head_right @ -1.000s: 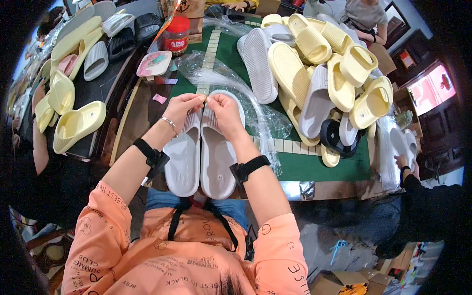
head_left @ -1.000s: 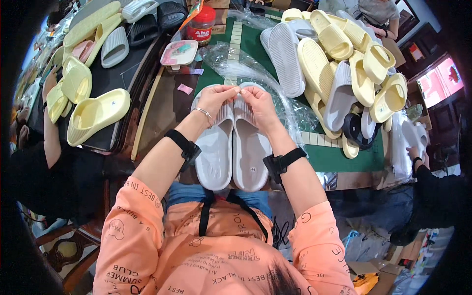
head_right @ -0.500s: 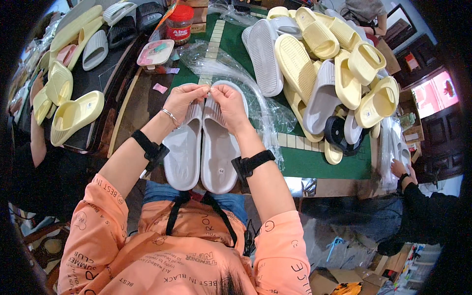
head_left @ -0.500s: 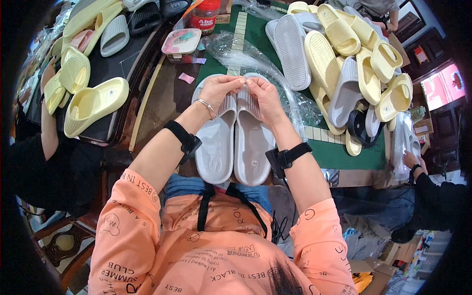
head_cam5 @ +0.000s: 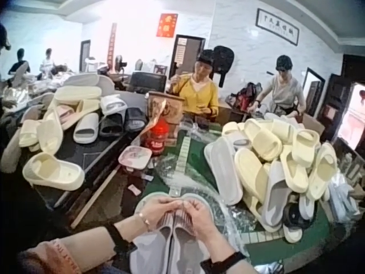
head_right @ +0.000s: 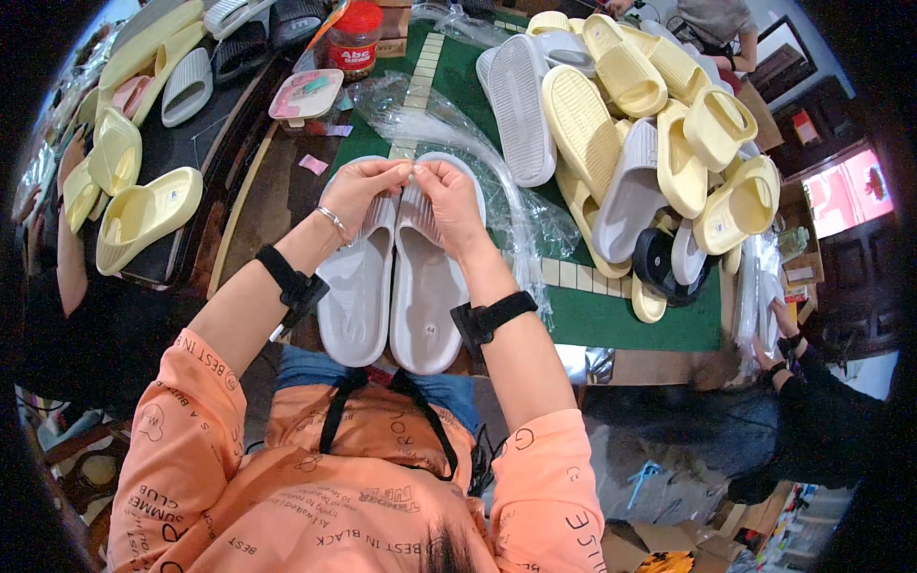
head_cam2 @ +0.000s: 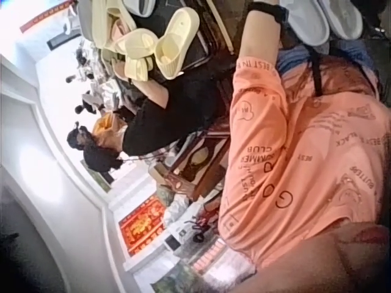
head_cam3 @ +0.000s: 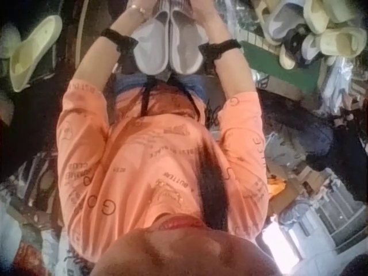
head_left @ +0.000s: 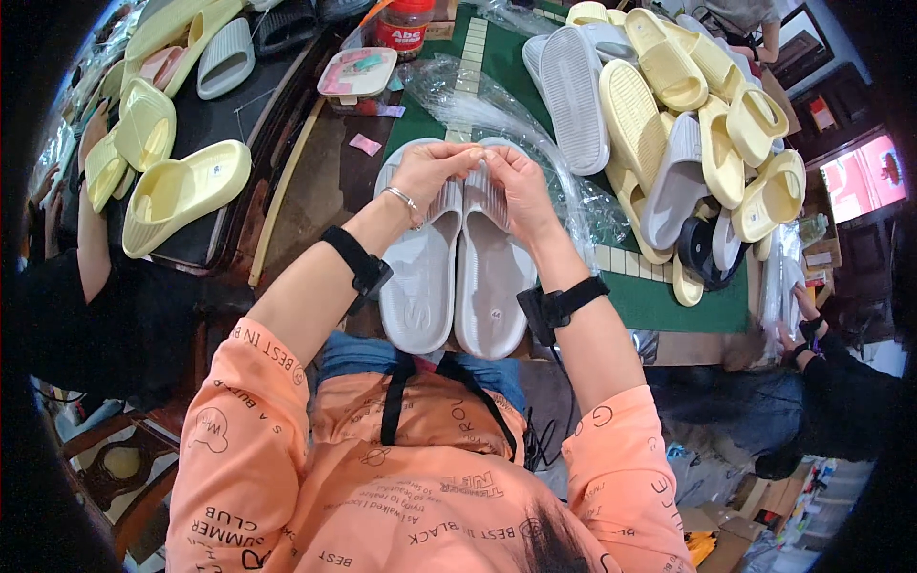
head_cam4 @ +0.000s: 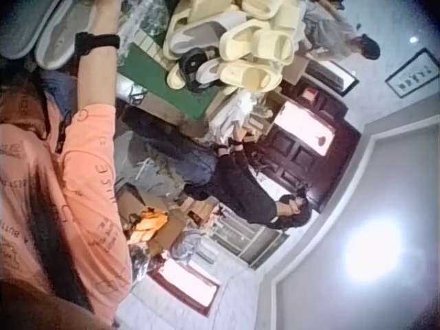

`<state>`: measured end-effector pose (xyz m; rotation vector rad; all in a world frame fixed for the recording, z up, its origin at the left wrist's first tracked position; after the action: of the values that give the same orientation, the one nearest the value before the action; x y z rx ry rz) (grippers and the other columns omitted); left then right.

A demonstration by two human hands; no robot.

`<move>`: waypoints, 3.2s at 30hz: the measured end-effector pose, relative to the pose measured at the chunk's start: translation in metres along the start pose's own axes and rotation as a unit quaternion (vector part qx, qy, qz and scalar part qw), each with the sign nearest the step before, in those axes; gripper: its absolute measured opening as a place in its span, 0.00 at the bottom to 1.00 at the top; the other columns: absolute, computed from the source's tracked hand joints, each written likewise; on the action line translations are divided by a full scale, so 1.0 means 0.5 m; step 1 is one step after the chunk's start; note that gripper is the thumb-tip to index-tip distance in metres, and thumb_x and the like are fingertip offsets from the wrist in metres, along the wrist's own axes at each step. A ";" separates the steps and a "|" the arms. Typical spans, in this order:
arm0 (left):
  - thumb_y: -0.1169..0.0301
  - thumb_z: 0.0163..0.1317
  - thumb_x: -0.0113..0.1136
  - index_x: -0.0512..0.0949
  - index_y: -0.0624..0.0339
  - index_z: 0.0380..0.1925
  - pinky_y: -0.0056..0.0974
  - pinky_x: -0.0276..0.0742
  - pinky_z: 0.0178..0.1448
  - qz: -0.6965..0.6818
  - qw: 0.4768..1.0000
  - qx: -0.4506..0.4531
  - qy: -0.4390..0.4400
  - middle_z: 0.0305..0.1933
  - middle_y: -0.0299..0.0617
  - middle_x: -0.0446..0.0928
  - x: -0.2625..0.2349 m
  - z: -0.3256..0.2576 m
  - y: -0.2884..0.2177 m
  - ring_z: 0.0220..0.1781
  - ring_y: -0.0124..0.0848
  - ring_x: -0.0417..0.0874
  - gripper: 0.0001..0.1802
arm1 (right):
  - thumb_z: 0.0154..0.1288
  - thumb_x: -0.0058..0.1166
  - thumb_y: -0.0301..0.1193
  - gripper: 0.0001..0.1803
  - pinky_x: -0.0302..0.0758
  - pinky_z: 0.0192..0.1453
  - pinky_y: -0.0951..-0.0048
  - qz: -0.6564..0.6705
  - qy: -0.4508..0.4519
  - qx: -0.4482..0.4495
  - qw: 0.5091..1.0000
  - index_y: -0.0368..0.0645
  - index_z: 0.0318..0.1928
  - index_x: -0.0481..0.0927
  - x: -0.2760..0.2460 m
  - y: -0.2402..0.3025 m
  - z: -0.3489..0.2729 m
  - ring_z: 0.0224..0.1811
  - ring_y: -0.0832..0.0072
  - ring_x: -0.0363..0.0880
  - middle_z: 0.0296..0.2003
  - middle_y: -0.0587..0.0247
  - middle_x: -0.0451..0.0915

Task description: The recorder is assembling and inspecting several pairs of plastic or foam slide-style slippers, attaching tags or labels to them and sorting them into pairs.

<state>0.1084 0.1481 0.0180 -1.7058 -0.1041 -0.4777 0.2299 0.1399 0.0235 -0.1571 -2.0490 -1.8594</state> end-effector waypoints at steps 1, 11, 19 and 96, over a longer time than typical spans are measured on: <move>0.71 0.53 0.58 0.78 0.61 0.36 0.21 0.66 0.32 -0.008 1.000 0.005 0.003 0.28 0.30 0.75 0.000 0.002 0.000 0.26 0.16 0.70 0.10 | 0.60 0.48 0.31 0.07 0.62 0.31 0.87 -0.001 -0.011 0.002 1.000 0.41 0.31 0.74 -0.001 0.000 0.002 0.26 0.90 0.64 0.24 0.76 0.70; 0.70 0.55 0.57 0.76 0.61 0.33 0.20 0.65 0.30 -0.011 0.999 0.037 -0.012 0.27 0.29 0.75 -0.003 -0.003 0.000 0.25 0.15 0.70 0.08 | 0.60 0.49 0.31 0.07 0.64 0.32 0.88 -0.031 -0.024 -0.023 0.999 0.40 0.34 0.74 0.001 -0.005 -0.005 0.26 0.90 0.64 0.25 0.76 0.71; 0.68 0.55 0.58 0.76 0.60 0.32 0.21 0.64 0.30 0.033 0.997 0.043 -0.055 0.27 0.29 0.74 0.005 0.009 0.008 0.24 0.15 0.69 0.08 | 0.60 0.48 0.30 0.06 0.64 0.27 0.87 0.026 -0.013 0.030 0.999 0.40 0.32 0.74 -0.005 -0.012 0.002 0.24 0.90 0.63 0.23 0.76 0.70; 0.75 0.62 0.42 0.61 0.65 0.51 0.30 0.66 0.50 -0.071 0.968 0.158 -0.182 0.47 0.39 0.68 -0.100 -0.402 -0.095 0.46 0.24 0.70 0.17 | 0.44 0.43 0.17 0.24 0.69 0.47 0.75 0.110 -0.263 -0.126 0.950 0.36 0.48 0.65 -0.019 0.100 -0.432 0.41 0.74 0.72 0.40 0.59 0.73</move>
<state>-0.0040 -0.0257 0.0666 -1.4594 -0.5437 -0.2312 0.2971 -0.0639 0.0807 -1.0046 -1.9802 -2.0820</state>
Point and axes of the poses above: each hand's wrist, its own z-axis towards the middle knuckle, its own x-axis out of the palm, y = z × x, the point moved 5 cm from there along z, towards the middle knuckle
